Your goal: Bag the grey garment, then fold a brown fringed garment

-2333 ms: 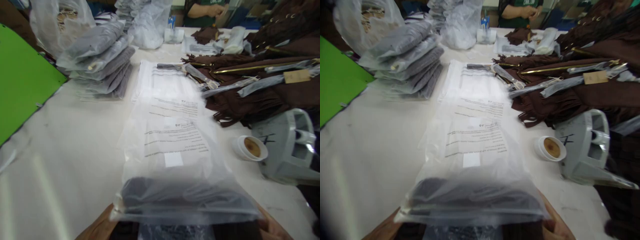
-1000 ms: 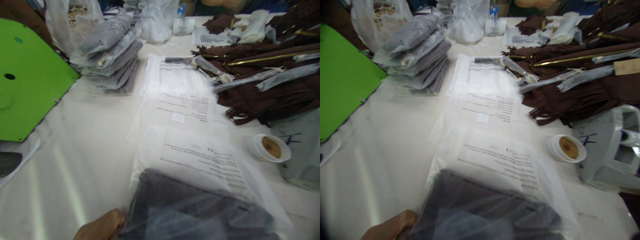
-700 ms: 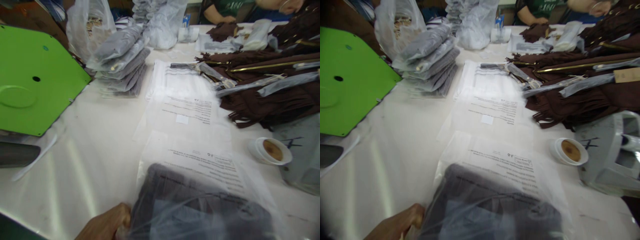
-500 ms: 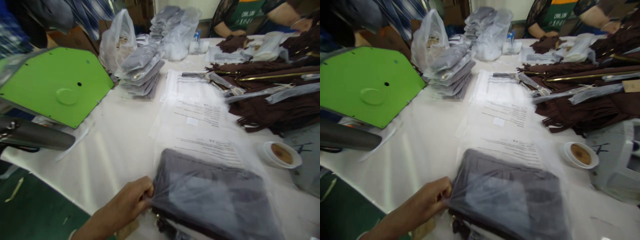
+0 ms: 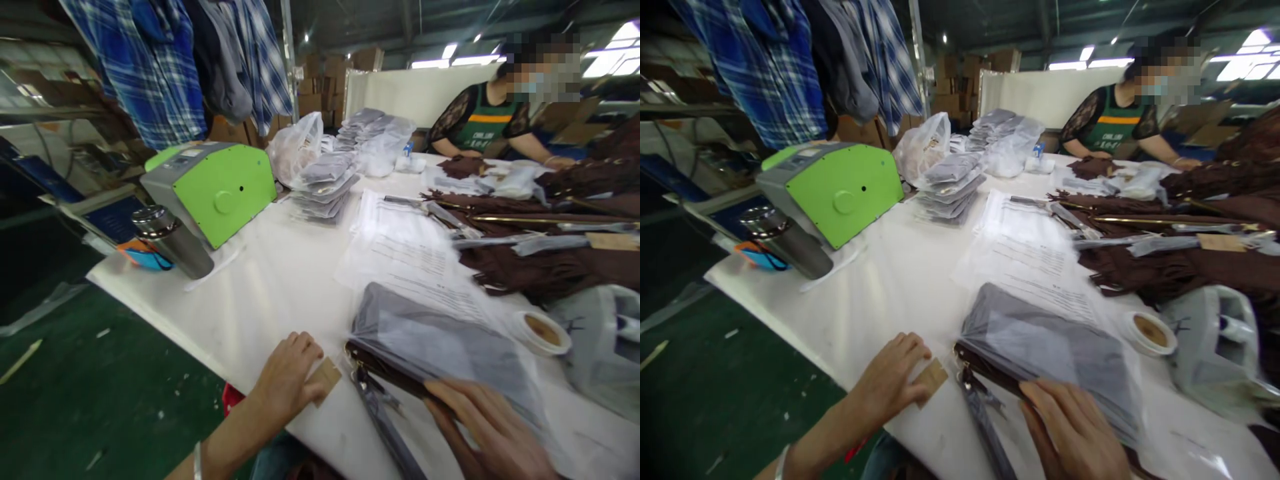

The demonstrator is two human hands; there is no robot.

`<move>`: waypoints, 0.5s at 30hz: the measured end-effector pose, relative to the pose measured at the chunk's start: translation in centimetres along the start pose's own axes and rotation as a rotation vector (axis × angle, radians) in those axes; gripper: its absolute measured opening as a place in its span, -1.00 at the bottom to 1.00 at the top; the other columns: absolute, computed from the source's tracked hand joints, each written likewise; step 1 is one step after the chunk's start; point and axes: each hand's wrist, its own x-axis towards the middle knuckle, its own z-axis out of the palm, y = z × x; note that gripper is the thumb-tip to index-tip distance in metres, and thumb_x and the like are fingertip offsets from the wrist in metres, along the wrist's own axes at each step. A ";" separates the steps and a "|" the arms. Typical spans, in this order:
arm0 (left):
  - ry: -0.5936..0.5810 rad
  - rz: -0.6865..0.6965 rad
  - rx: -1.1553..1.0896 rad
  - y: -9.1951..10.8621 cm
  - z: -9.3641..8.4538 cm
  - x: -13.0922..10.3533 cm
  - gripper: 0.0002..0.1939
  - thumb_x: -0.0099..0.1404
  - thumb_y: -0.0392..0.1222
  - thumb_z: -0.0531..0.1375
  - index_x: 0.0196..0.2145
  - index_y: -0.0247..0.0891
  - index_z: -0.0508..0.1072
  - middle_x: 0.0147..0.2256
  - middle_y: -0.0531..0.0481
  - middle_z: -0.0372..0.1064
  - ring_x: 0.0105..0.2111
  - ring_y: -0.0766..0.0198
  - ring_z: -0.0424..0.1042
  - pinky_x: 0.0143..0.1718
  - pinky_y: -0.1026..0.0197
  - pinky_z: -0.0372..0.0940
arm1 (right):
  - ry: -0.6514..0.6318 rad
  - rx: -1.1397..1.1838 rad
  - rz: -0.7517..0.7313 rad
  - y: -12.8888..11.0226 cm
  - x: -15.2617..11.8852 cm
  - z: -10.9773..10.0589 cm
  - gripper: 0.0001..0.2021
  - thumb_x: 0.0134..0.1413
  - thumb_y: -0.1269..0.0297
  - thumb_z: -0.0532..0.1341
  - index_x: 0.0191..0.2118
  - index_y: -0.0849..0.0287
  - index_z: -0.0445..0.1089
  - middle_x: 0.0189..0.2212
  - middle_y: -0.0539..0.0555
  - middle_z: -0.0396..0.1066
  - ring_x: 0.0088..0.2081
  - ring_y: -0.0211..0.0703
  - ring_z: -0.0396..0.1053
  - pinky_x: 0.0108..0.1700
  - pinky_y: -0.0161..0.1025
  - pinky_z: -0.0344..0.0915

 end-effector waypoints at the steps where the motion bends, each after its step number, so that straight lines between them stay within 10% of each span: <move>1: -0.012 0.016 0.078 0.2 0.5 -0.4 -0.77 0.18 -0.21 0.28 -0.19 -0.21 0.37 -0.13 -0.05 0.33 -0.11 0.07 0.27 -0.06 0.06 0.17 | -0.031 -0.055 -0.089 -1.2 1.5 1.3 -0.74 0.08 0.24 0.26 -0.07 -0.11 0.42 -0.21 0.06 0.50 -0.19 0.05 0.46 -0.13 0.00 0.39; 4: -0.033 0.044 0.136 0.7 1.5 -0.5 -0.88 0.23 -0.19 0.26 -0.31 -0.22 0.38 -0.20 -0.05 0.35 -0.15 0.09 0.27 -0.11 0.09 0.17 | -0.151 -0.168 -0.197 -3.0 4.9 4.1 -0.83 0.19 0.34 0.15 -0.11 0.07 0.40 -0.23 0.10 0.47 -0.20 0.01 0.41 -0.12 -0.02 0.33; 10: 0.003 0.045 0.111 1.0 1.5 0.1 -0.38 -0.06 0.08 0.46 -0.15 -0.26 0.34 -0.12 -0.12 0.34 -0.08 -0.06 0.27 -0.08 -0.02 0.16 | -0.267 -0.285 -0.191 -2.4 6.9 4.9 -0.81 0.26 0.36 0.06 -0.28 0.08 0.41 -0.35 0.05 0.43 -0.28 -0.08 0.38 -0.22 -0.16 0.29; 15: 0.017 0.106 0.039 0.2 1.0 0.7 -0.59 0.06 -0.05 0.40 -0.24 -0.22 0.32 -0.21 -0.02 0.36 -0.16 0.07 0.31 -0.19 0.12 0.17 | -0.297 -0.252 -0.057 -3.6 8.2 4.1 -0.79 0.27 0.28 0.06 -0.33 0.06 0.42 -0.36 0.02 0.43 -0.30 -0.12 0.41 -0.25 -0.20 0.26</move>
